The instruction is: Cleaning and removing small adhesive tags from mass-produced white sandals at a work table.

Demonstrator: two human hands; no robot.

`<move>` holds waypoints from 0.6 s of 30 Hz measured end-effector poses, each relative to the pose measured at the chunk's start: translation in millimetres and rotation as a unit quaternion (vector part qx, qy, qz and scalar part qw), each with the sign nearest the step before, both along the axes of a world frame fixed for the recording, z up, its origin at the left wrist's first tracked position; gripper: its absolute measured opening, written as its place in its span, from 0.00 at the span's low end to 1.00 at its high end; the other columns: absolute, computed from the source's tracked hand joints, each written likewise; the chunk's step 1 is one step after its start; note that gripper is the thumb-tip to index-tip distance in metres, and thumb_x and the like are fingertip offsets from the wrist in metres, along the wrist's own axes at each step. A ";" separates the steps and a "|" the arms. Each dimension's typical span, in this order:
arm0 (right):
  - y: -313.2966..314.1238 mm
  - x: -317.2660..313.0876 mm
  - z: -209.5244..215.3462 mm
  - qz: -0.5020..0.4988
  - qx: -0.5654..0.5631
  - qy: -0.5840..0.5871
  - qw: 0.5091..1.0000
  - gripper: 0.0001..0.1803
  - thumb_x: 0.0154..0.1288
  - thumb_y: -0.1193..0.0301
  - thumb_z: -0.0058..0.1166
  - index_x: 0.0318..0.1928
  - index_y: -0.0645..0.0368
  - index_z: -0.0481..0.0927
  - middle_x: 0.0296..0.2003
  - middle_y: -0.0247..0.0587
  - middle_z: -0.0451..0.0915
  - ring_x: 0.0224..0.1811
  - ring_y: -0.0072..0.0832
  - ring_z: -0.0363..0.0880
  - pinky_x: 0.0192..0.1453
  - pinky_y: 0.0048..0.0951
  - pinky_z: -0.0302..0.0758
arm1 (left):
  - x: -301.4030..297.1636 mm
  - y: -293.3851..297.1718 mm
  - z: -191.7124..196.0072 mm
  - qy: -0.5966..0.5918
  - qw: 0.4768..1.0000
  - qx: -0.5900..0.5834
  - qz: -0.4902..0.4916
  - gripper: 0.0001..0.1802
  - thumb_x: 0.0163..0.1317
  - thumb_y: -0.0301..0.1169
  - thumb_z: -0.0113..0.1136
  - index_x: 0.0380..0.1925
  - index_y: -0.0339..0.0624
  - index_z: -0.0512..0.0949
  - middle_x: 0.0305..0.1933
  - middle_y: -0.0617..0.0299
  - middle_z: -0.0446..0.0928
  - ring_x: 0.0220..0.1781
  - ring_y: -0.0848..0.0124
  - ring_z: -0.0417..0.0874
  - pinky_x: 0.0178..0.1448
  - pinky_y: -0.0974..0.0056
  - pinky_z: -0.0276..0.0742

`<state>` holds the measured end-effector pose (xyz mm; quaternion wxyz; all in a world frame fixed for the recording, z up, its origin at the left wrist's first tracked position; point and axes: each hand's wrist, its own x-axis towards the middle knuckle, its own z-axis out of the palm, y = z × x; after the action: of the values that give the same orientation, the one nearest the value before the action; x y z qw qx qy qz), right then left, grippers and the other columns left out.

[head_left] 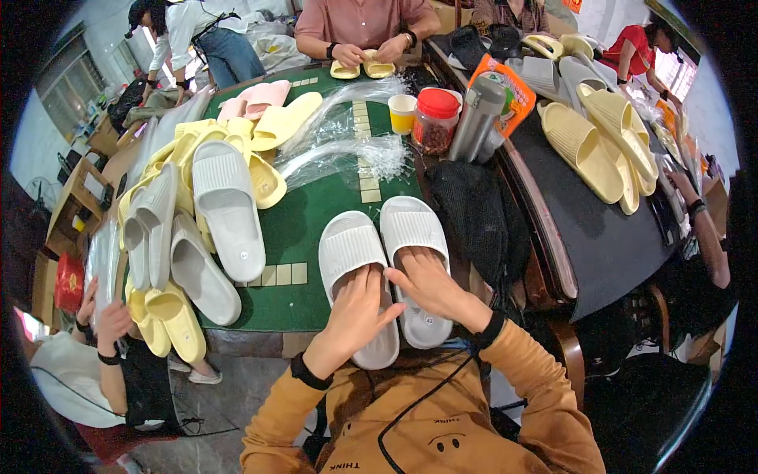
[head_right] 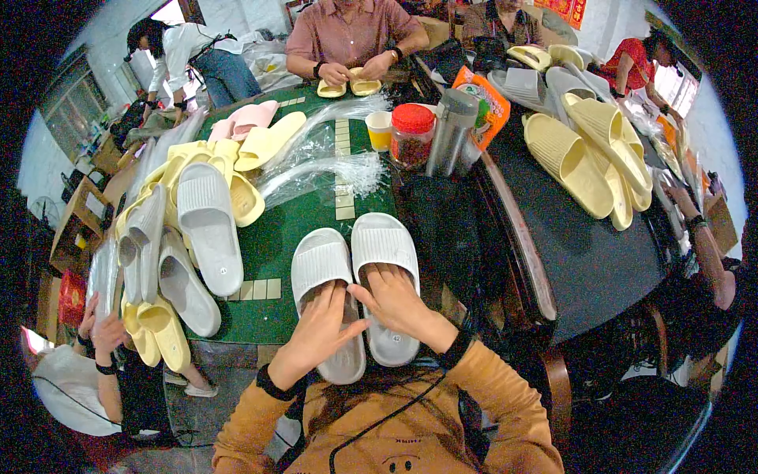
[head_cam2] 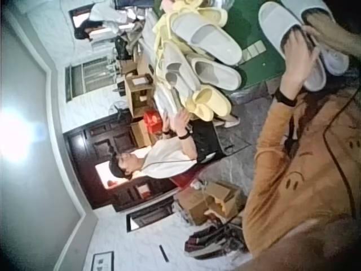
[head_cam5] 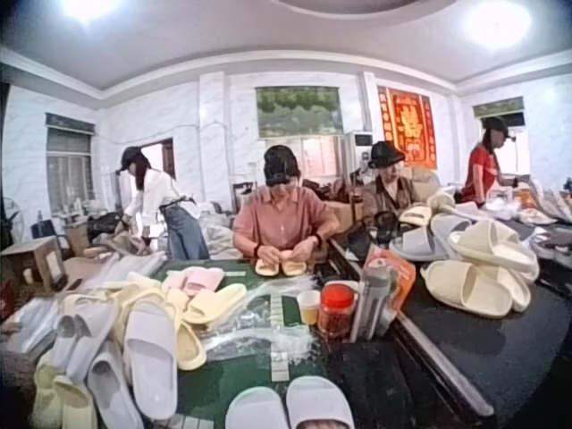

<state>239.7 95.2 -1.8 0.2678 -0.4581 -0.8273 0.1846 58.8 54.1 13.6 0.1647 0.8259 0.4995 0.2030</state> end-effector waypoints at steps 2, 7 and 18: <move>3.3 -0.9 -4.7 0.007 -0.019 -0.025 0.999 0.31 0.73 0.53 0.44 0.60 0.70 0.66 0.57 0.64 0.67 0.60 0.61 0.65 0.63 0.53 0.63 | 4.8 2.6 -2.0 -0.004 0.999 -0.033 0.011 0.39 0.59 0.45 0.65 0.57 0.22 0.65 0.59 0.34 0.65 0.59 0.39 0.70 0.60 0.46 0.69; 3.8 -0.1 -3.2 0.013 -0.035 -0.019 0.999 0.31 0.74 0.51 0.41 0.59 0.69 0.67 0.58 0.64 0.67 0.62 0.60 0.63 0.64 0.53 0.62 | 12.7 6.3 -9.8 0.002 0.998 -0.020 0.059 0.34 0.59 0.42 0.63 0.53 0.23 0.68 0.55 0.36 0.68 0.57 0.38 0.70 0.61 0.46 0.67; -14.5 5.6 4.1 0.022 0.012 -0.009 1.000 0.30 0.69 0.57 0.50 0.61 0.69 0.65 0.56 0.66 0.66 0.60 0.62 0.63 0.64 0.52 0.62 | 25.1 8.4 -21.5 0.036 0.993 0.052 0.099 0.29 0.60 0.40 0.58 0.52 0.25 0.69 0.53 0.38 0.70 0.57 0.41 0.70 0.64 0.46 0.65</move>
<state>245.4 80.7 2.3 0.2618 -0.4382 -0.8416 0.1765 83.8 62.5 -7.9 0.0824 0.7866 0.5732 0.2141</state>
